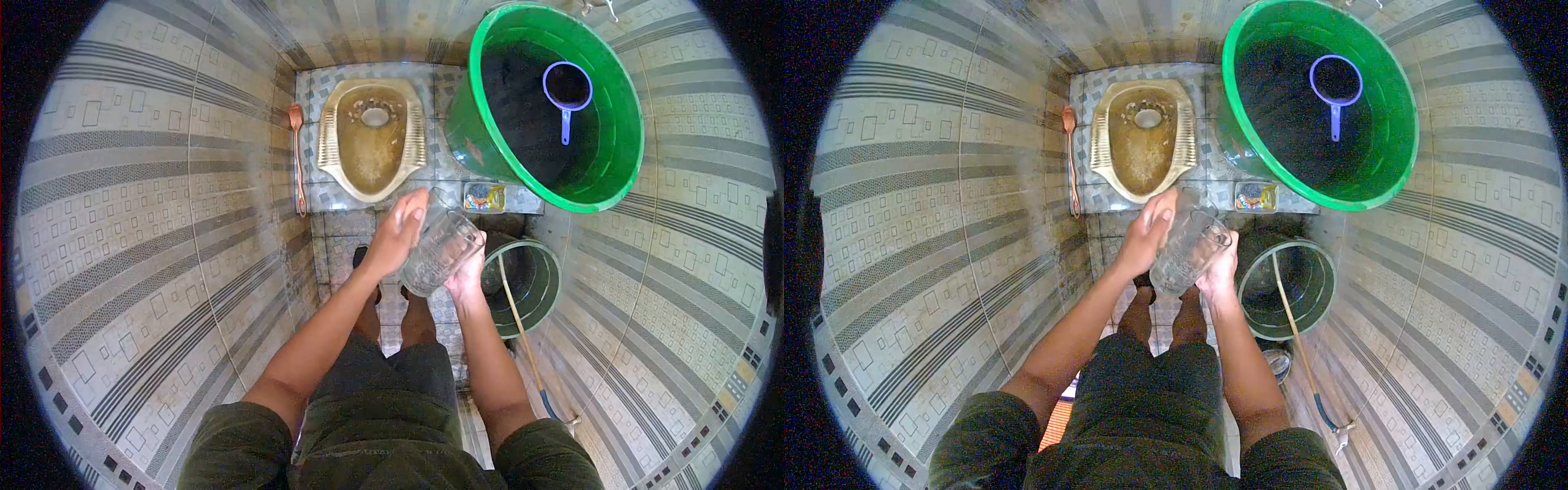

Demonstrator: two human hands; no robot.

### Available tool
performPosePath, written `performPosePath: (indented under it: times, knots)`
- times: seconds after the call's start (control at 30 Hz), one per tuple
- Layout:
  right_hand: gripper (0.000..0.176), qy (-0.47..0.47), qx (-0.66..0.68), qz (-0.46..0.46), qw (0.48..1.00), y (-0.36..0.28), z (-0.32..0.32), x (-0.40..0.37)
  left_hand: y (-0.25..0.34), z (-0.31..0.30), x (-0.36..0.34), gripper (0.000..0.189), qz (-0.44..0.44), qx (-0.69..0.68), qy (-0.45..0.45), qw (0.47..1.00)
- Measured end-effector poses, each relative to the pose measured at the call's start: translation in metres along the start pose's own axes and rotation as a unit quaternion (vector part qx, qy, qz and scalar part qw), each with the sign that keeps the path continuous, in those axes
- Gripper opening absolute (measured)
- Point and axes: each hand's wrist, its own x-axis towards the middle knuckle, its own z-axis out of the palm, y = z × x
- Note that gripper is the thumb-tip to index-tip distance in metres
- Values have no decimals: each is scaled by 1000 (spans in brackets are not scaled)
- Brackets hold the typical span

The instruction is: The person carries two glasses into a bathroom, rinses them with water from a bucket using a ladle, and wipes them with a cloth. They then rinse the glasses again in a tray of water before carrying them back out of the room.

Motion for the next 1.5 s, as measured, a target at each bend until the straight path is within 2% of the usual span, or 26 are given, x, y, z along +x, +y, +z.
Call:
performPosePath:
  times: [0.03,0.1,0.17,0.2,0.23,0.3,0.37,0.43,0.5,0.57,0.6,0.63,0.7,0.73,0.77,0.8,0.83,0.9,0.97,1.0,1.03,1.1,1.17,1.37,1.43,1.5]
  knots:
    - [36,-24,-18,1,1000,-1,-7,0,-5,-1,5,47,-56,-9,-20,998]
    - [35,30,-43,-4,999,-10,-8,-18,-74,9,20,54,-50,-17,-23,998]
    - [35,28,-51,19,998,-18,-27,-23,-99,19,16,58,-237,-194,-112,945]
    - [34,18,-39,24,999,-21,-42,-20,-85,26,10,56,-332,-289,-135,888]
    - [34,21,-34,22,999,-22,-64,-14,-86,35,9,56,-334,-286,-139,887]
    - [33,-90,47,35,994,-28,-101,-5,-92,56,11,45,-263,-347,-103,894]
    - [32,-88,69,28,993,-35,-134,2,-112,73,31,38,-287,-299,-140,899]
    - [34,26,44,-16,999,-44,-153,3,-145,99,59,32,-311,-251,-174,900]
    - [34,4,61,-6,998,-55,-168,11,-177,128,88,35,-231,-55,-144,961]
    - [33,148,63,-5,987,-61,-172,13,-183,155,111,31,-232,-40,-116,965]
    - [32,67,84,0,994,-55,-209,27,-189,171,123,29,-223,-31,-87,971]
    - [32,76,89,-1,993,-55,-221,32,-202,183,137,29,-229,-28,-95,968]
    - [32,0,119,-26,993,-54,-236,43,-229,198,165,43,-189,-102,-127,968]
    - [32,156,76,-50,984,-61,-211,41,-268,201,189,43,-191,-101,-133,967]
    - [32,162,78,-49,983,-59,-221,49,-326,201,208,47,-164,59,-57,983]
    - [36,126,82,-47,988,-56,-234,55,-361,202,212,51,-133,216,22,967]
    - [40,90,85,-41,991,-52,-245,58,-322,203,198,51,-142,218,22,965]
    - [38,51,103,-39,993,-50,-249,55,-222,199,140,56,-141,244,-105,954]
    - [35,117,112,-1,987,-55,-236,51,-175,199,94,54,-191,78,-187,960]
    - [28,174,108,-18,979,-63,-211,40,-146,195,69,54,-220,21,-233,947]
    - [28,168,115,-20,979,-60,-207,37,-124,190,47,54,-247,-35,-278,928]
    - [28,77,121,-25,989,-55,-202,30,-101,180,21,54,-139,-47,-342,928]
    - [29,21,143,-19,989,-60,-184,15,-95,170,10,54,-122,-41,-323,938]
    - [33,77,141,-18,987,-62,-186,2,-71,164,-3,52,-145,2,-300,943]
    - [31,81,159,-56,982,-78,-168,-16,-48,172,-13,60,-30,197,-261,945]
    - [28,92,111,-49,988,-91,-163,-30,-14,182,-15,63,12,179,-258,949]
